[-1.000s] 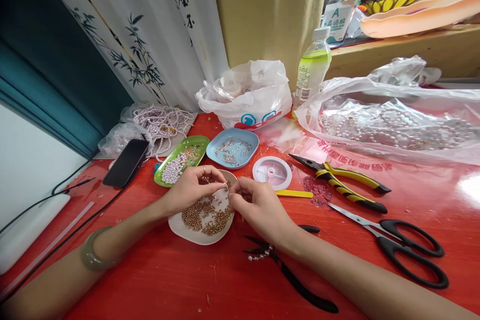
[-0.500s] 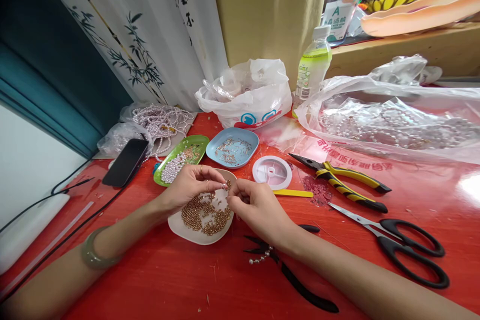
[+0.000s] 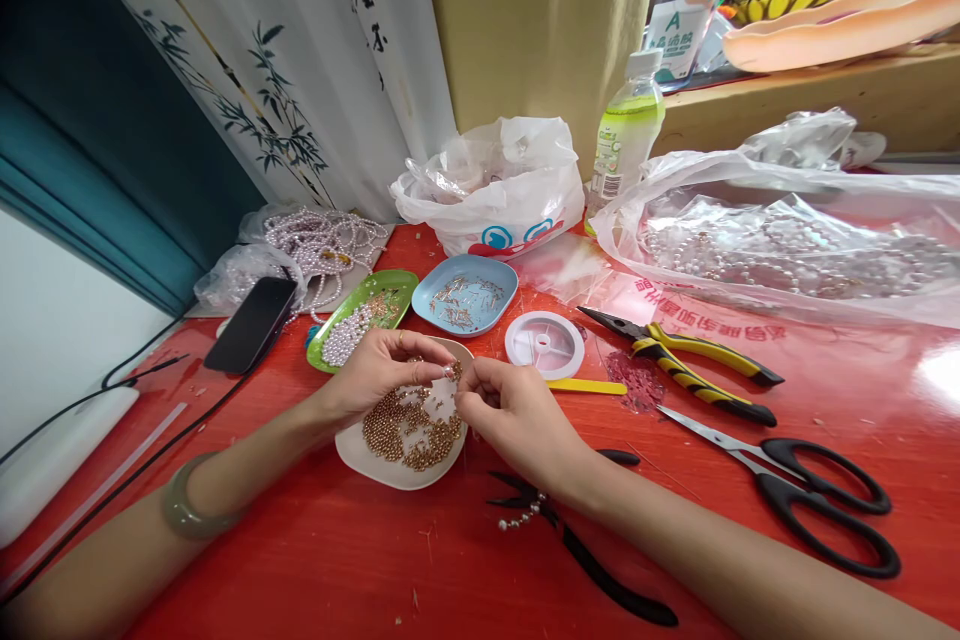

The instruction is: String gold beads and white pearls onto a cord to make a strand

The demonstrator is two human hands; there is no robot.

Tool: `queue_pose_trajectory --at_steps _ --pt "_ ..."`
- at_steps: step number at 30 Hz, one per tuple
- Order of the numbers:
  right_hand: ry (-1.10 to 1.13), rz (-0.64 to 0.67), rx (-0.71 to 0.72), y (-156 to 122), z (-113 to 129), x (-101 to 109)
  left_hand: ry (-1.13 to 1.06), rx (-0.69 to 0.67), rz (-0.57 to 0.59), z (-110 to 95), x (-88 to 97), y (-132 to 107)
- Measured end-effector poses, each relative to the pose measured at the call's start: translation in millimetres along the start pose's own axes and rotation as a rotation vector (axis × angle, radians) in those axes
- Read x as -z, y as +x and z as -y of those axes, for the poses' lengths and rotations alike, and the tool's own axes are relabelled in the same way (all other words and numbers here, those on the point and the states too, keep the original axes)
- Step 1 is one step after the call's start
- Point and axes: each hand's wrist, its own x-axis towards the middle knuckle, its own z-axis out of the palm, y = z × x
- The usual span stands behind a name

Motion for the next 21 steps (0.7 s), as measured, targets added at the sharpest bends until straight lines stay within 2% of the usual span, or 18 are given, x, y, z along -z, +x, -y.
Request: queue_pose_trajectory --at_steps 21 --pt "0.023 -0.022 -0.030 -0.3 3.1 0.4 -0.018 -0.007 0.017 1.3 1.5 0.7"
